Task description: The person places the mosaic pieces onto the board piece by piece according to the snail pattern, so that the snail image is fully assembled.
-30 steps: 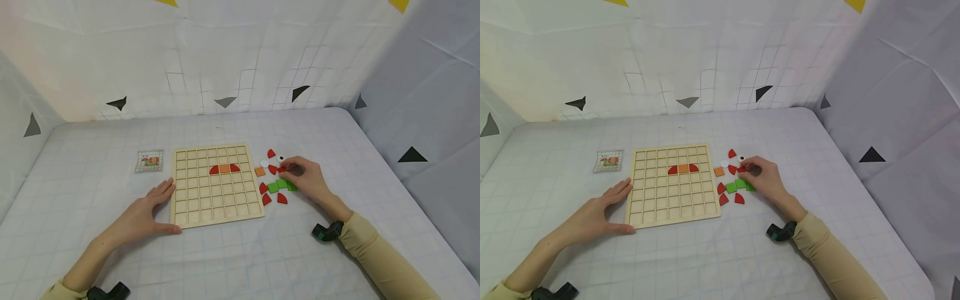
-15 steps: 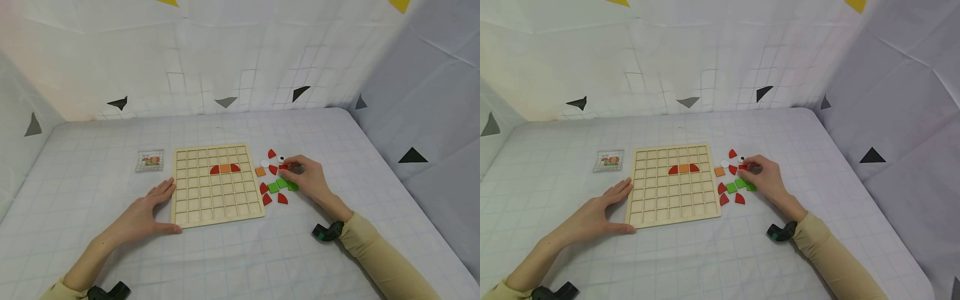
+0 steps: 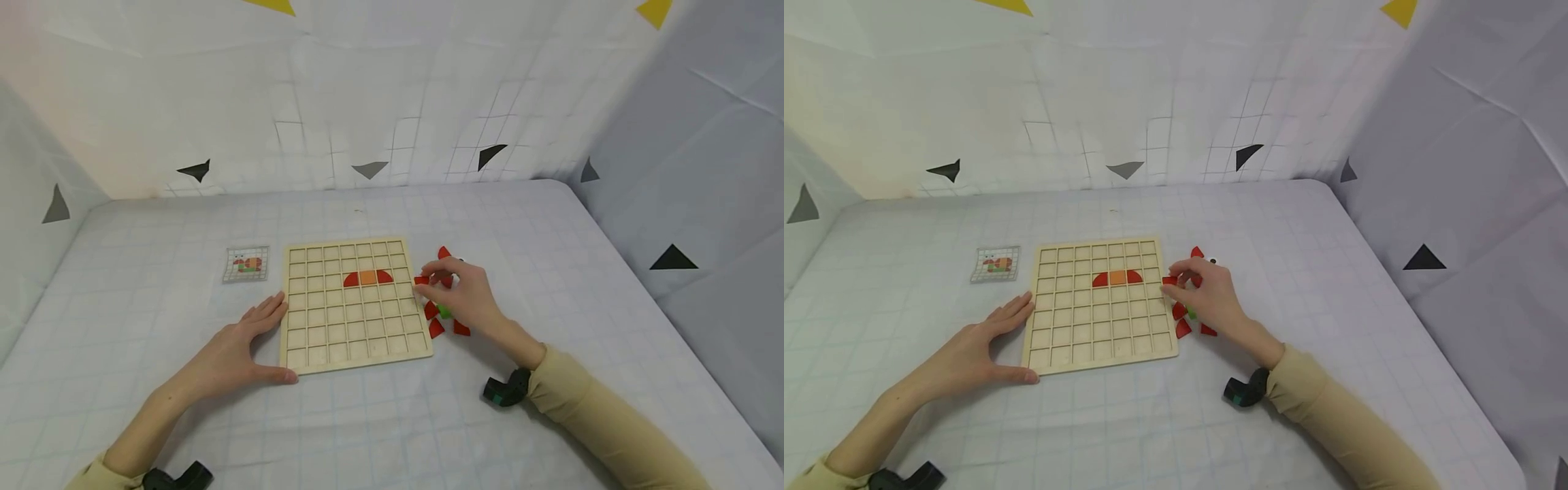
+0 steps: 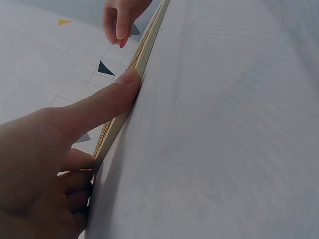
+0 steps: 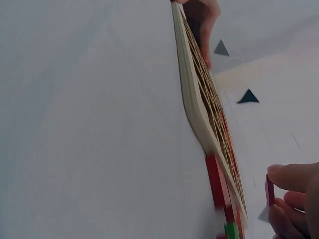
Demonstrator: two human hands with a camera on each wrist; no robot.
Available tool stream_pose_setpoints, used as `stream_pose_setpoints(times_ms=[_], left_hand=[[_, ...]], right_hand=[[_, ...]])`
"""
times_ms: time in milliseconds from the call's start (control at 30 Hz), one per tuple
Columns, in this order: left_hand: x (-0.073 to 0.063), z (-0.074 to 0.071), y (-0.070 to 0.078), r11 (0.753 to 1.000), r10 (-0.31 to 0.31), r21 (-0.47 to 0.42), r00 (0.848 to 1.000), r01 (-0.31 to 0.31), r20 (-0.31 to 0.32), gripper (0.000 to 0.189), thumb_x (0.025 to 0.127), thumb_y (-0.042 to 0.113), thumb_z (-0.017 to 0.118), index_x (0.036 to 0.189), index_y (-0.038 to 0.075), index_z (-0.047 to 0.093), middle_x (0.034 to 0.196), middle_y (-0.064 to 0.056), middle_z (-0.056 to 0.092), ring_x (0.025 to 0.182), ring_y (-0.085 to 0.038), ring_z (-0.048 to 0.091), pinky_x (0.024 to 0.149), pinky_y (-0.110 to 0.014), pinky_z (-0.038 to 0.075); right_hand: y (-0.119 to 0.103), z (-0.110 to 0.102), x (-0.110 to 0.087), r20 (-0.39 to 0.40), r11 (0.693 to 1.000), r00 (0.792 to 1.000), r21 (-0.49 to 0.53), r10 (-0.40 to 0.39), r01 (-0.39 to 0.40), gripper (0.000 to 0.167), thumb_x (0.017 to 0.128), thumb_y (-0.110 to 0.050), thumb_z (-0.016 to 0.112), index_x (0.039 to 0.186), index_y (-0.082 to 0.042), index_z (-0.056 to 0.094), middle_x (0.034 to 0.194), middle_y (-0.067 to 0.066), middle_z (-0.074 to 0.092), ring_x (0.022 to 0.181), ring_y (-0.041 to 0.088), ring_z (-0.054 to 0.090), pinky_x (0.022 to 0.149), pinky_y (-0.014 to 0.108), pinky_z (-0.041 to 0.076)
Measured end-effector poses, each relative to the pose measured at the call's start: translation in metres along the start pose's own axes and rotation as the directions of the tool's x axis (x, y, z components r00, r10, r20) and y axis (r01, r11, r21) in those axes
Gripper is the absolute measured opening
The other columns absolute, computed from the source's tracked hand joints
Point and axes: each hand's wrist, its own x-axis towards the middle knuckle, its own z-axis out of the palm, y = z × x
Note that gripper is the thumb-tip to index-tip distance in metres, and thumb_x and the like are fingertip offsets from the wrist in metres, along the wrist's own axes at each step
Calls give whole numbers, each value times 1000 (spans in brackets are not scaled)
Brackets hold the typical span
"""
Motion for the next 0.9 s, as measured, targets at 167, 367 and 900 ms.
stream_pose_setpoints(times_ms=[167,367,900], left_hand=[[0,1,0,1000,2,-8,1000,-2,0,122,63,73,79,158,12,31,168,1,17,150,-47,17,114,-69,20],[-1,1,1,1000,1,-3,1000,-1,-2,121,63,72,79,158,13,31,168,0,18,150,-47,17,114,-71,20],[-2,-2,3,1000,-10,-5,1000,10,0,121,63,72,80,158,14,31,168,2,17,150,-46,17,114,-70,19]], right_hand=[[-11,23,5,21,999,999,7,-40,40,28,79,-15,86,102,-7,73,84,2,72,73,12,63,68,29,54],[-15,41,9,39,998,997,-33,-60,61,28,81,-19,85,103,-8,73,91,1,73,77,11,64,66,26,52],[-9,51,7,32,992,991,2,-128,128,30,81,-17,85,106,-7,73,99,3,73,86,14,67,75,28,57]])
